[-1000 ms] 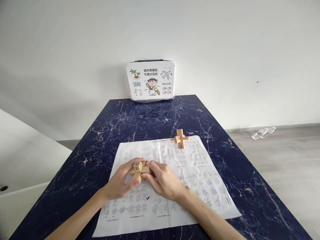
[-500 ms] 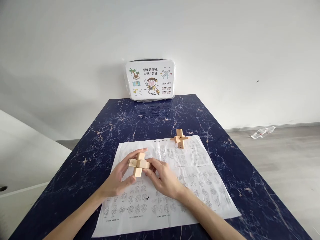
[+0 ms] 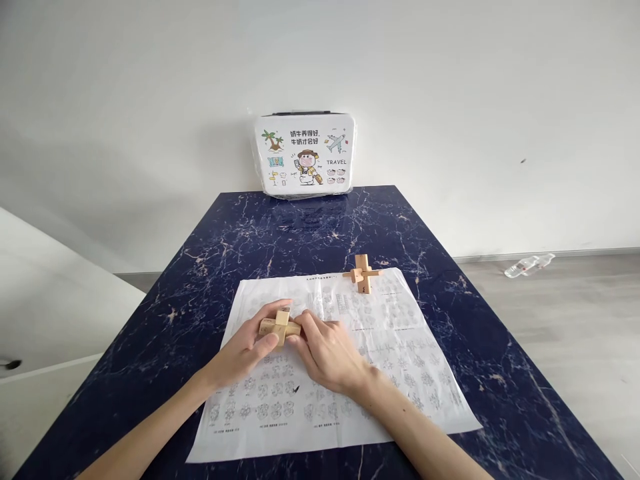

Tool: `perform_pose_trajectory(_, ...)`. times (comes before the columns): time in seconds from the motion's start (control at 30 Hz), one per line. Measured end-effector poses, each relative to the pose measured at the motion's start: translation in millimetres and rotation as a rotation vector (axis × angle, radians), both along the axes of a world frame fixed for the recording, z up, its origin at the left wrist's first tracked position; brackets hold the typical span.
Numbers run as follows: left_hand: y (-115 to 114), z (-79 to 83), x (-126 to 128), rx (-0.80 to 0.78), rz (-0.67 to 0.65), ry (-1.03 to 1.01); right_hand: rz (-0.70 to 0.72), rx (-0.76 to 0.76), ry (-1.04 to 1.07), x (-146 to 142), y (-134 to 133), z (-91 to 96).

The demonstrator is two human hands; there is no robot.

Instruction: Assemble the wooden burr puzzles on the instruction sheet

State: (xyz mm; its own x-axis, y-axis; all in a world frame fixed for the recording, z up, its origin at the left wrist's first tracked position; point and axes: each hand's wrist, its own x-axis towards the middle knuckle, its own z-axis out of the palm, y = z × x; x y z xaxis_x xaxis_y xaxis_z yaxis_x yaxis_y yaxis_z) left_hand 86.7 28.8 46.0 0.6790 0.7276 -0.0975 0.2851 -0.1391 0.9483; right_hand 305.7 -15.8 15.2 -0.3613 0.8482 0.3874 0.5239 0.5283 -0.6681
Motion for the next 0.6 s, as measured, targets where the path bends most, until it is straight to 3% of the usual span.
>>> perform_pose_trajectory(0.1, -1, -7.9, -1, 0.099, -0.024, -0.036, 0.048, -0.212, 0.127, -1, -3, 7.3)
perform_pose_trajectory(0.27, -1, -19.5, -4, 0.246, -0.046, -0.052, 0.097, -0.380, 0.284, -3, -1, 13.2)
perform_pose_trajectory(0.47, -3, -17.6, -6, 0.395, -0.040, 0.008, 0.226, -0.805, 0.571, -6, 4, 6.6)
perform_pose_trajectory(0.6, -2, -18.2, -5, 0.373, -0.001, 0.012, 0.249, -0.846, 0.672, -8, 3, 2.7)
